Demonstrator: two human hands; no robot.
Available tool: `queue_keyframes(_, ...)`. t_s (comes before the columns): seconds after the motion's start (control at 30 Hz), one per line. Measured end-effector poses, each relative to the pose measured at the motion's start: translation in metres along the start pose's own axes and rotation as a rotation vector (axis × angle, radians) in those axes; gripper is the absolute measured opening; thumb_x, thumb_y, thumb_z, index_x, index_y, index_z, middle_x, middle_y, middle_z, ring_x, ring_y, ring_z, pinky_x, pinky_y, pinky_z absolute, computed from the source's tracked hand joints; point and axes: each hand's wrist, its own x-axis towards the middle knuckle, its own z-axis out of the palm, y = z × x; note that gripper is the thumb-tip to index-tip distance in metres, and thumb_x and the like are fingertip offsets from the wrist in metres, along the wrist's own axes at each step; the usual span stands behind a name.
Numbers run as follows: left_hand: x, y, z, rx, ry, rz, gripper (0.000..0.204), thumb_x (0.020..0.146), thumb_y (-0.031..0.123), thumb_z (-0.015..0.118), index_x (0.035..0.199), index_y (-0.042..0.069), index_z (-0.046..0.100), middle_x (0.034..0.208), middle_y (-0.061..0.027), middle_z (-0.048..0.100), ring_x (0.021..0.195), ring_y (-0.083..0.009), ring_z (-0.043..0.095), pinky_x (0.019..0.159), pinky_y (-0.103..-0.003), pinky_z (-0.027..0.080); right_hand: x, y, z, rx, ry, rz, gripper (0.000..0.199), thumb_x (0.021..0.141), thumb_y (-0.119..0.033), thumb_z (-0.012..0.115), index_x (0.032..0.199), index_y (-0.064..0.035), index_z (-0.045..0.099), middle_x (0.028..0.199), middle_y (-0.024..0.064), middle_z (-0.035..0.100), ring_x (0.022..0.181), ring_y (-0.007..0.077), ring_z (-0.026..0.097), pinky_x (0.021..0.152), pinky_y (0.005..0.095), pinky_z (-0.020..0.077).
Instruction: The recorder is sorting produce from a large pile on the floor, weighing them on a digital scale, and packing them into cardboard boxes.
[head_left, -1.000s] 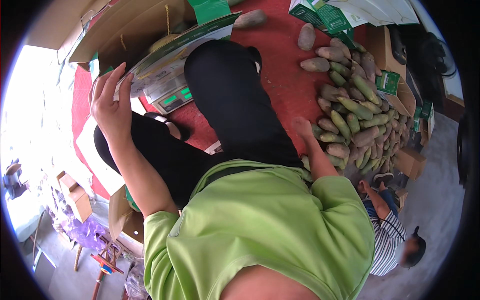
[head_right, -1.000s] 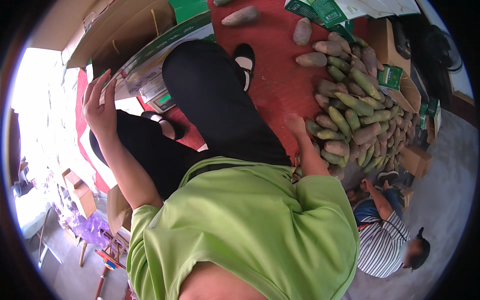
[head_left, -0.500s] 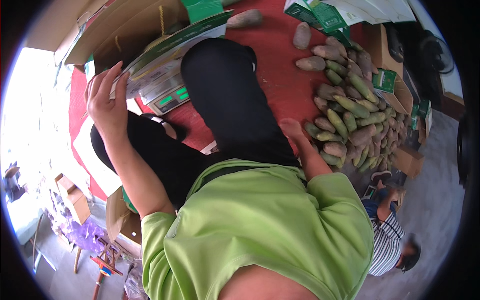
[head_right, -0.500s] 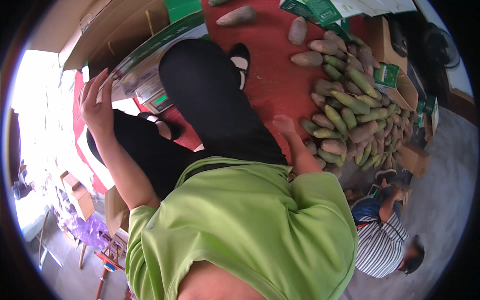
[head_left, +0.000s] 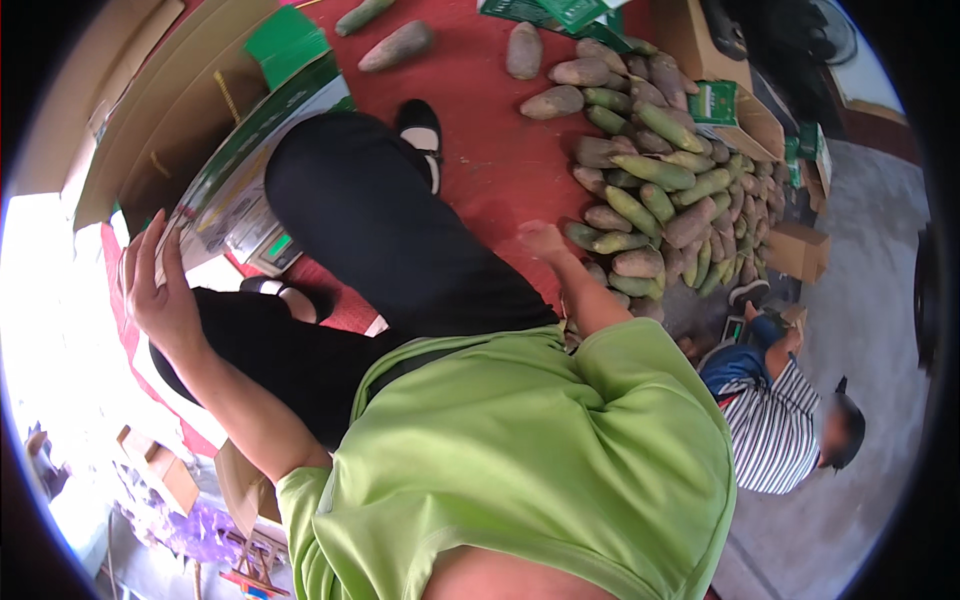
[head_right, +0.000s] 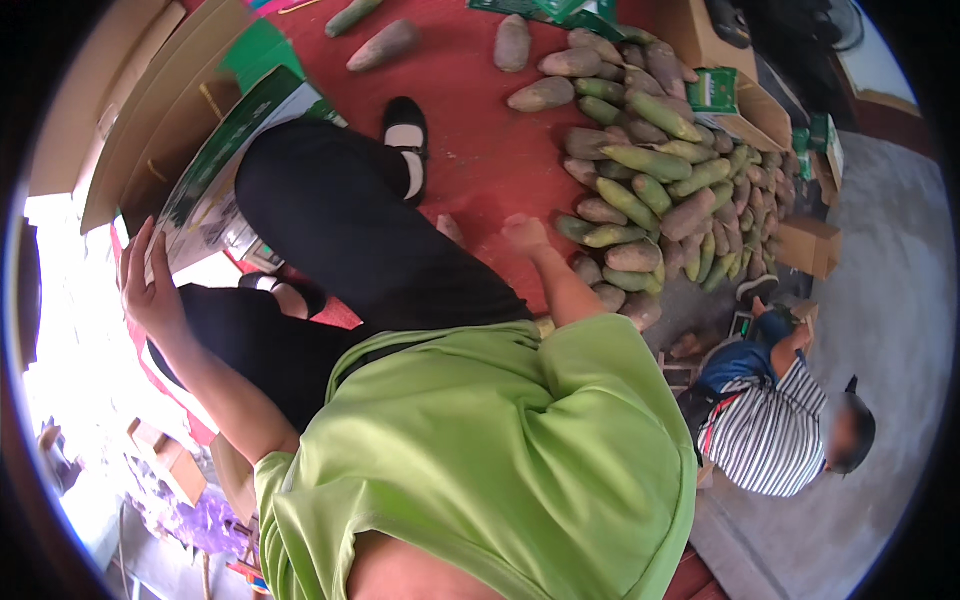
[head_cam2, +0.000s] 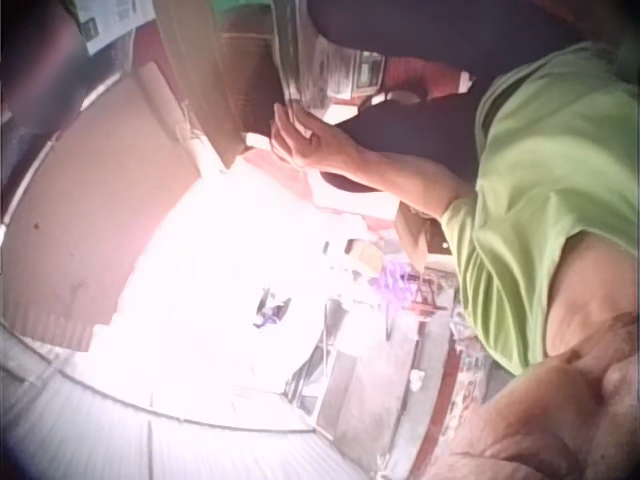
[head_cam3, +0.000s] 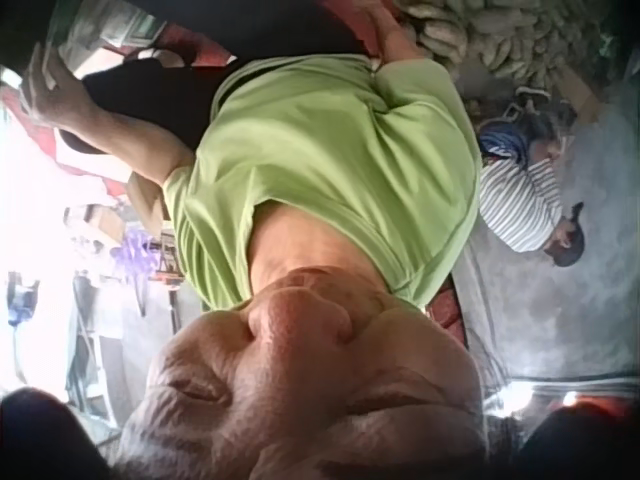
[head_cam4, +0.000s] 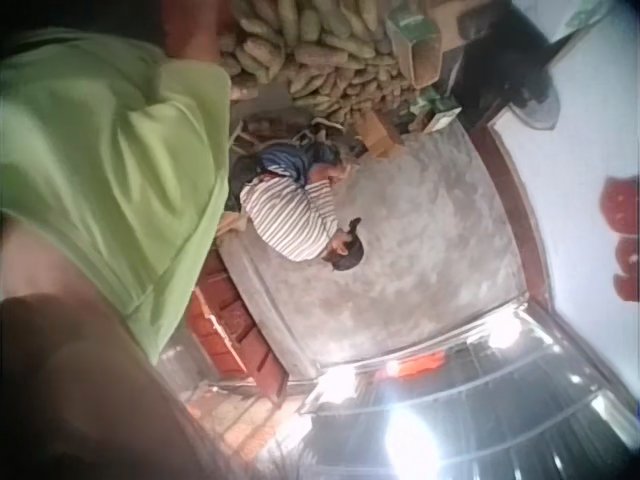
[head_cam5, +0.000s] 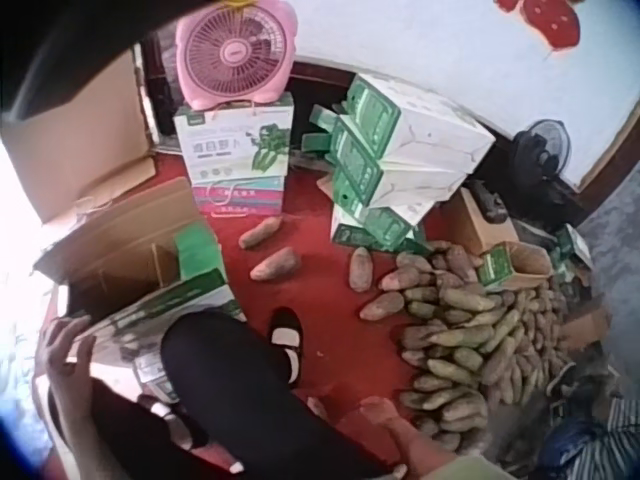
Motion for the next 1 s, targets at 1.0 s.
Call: queue_keyframes(1.0, 0.006, 0.004, 0.008, 0.14, 0.009, 0.04, 0.021, 0.079, 0.009, 0.07, 0.1, 0.008, 0.071, 0.093, -0.0057, 0.068, 0.094, -0.0224, 0.061, 0.09, -0.036, 0.043, 0.068, -0.006, -0.207, 0.918, 0.408, 0.258, 0.074, 0.088, -0.023, 0.064, 0.147, -0.0369, 0.021, 0.15, 0.0043, 0.026, 0.11, 0.0392, 0.048, 0.083, 0.0449, 0.0456)
